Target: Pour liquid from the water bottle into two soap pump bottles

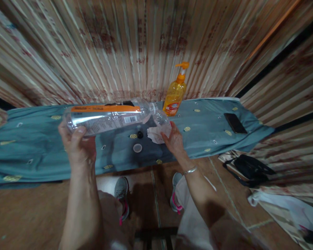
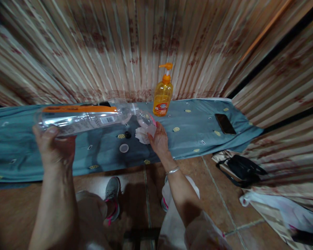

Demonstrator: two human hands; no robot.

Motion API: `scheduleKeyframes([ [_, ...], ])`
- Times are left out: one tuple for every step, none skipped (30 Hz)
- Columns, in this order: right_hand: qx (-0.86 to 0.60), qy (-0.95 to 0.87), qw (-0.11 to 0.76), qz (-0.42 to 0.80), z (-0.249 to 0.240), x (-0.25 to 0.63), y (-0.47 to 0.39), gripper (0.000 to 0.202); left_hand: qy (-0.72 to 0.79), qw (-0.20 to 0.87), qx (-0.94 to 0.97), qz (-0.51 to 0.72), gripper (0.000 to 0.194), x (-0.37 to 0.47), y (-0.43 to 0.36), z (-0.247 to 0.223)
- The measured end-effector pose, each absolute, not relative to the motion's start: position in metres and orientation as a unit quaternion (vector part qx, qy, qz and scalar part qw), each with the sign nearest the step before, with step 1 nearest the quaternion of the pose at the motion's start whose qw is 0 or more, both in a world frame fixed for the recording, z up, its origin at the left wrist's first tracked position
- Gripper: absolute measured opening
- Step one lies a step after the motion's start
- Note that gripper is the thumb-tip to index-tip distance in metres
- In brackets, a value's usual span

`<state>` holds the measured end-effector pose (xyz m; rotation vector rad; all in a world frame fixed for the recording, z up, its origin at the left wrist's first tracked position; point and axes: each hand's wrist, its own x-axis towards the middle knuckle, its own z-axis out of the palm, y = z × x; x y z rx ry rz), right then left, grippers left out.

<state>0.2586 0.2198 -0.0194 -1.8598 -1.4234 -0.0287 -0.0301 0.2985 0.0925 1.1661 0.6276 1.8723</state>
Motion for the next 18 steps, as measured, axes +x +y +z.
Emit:
scheduleKeyframes([
  [-0.732,-0.56,0.388,-0.01,-0.0195,0.2588,0.2199,0.066,0.253,0.412,0.463,0.743,0.04,-0.0299,0.2974,0.0934],
  [-0.733,-0.56,0.387,-0.008,-0.0195,0.259,0.2199,0.067,0.258,0.414,0.46,0.742,0.039,-0.0298,0.2964,0.0942],
  [-0.734,-0.559,0.386,-0.008,-0.0195,0.2591,0.2199,0.067,0.263,0.418,0.455,0.741,0.038,-0.03,0.2957,0.0946],
  [-0.735,-0.558,0.386,-0.009,-0.0196,0.2591,0.2199,0.067,0.269,0.425,0.451,0.737,0.037,-0.0304,0.2955,0.0946],
  [-0.734,-0.557,0.387,-0.011,-0.0196,0.2591,0.22,0.067,0.272,0.428,0.451,0.735,0.037,-0.0309,0.2958,0.0942],
  [-0.734,-0.557,0.388,-0.015,-0.0196,0.2589,0.22,0.066,0.269,0.422,0.456,0.737,0.041,-0.0316,0.2967,0.0933],
  [-0.733,-0.558,0.389,-0.018,-0.0196,0.2588,0.22,0.065,0.269,0.419,0.464,0.733,0.043,-0.0324,0.2979,0.0921],
  [-0.732,-0.559,0.388,-0.02,-0.0195,0.2586,0.22,0.065,0.268,0.413,0.472,0.731,0.044,-0.0332,0.2994,0.0906],
  [-0.732,-0.56,0.388,-0.021,-0.0194,0.2584,0.22,0.065,0.267,0.408,0.479,0.73,0.044,-0.0339,0.3008,0.0891],
  [-0.732,-0.561,0.387,-0.021,-0.0194,0.2582,0.22,0.065,0.265,0.406,0.483,0.73,0.043,-0.0344,0.3021,0.0877],
  [-0.733,-0.56,0.385,-0.021,-0.0193,0.258,0.2201,0.065,0.26,0.405,0.482,0.732,0.042,-0.0348,0.303,0.0866],
  [-0.734,-0.56,0.383,-0.021,-0.0192,0.2579,0.2201,0.065,0.254,0.406,0.479,0.735,0.041,-0.0349,0.3036,0.0858],
  [-0.736,-0.559,0.382,-0.021,-0.0192,0.2579,0.2201,0.065,0.248,0.409,0.475,0.739,0.04,-0.035,0.3038,0.0855],
  [-0.736,-0.559,0.381,-0.021,-0.0191,0.258,0.2202,0.065,0.242,0.413,0.47,0.741,0.04,-0.0349,0.3037,0.0855],
  [-0.737,-0.559,0.38,-0.021,-0.0191,0.258,0.2202,0.065,0.238,0.418,0.467,0.742,0.04,-0.0347,0.3035,0.0859],
  [-0.737,-0.559,0.379,-0.02,-0.019,0.2582,0.2201,0.065,0.235,0.422,0.465,0.742,0.04,-0.0345,0.3031,0.0866],
  [-0.737,-0.56,0.379,-0.02,-0.019,0.2583,0.2201,0.065,0.235,0.424,0.463,0.742,0.04,-0.0342,0.3026,0.0874],
  [-0.736,-0.56,0.379,-0.02,-0.0189,0.2585,0.22,0.065,0.235,0.426,0.46,0.743,0.039,-0.0337,0.302,0.0883],
])
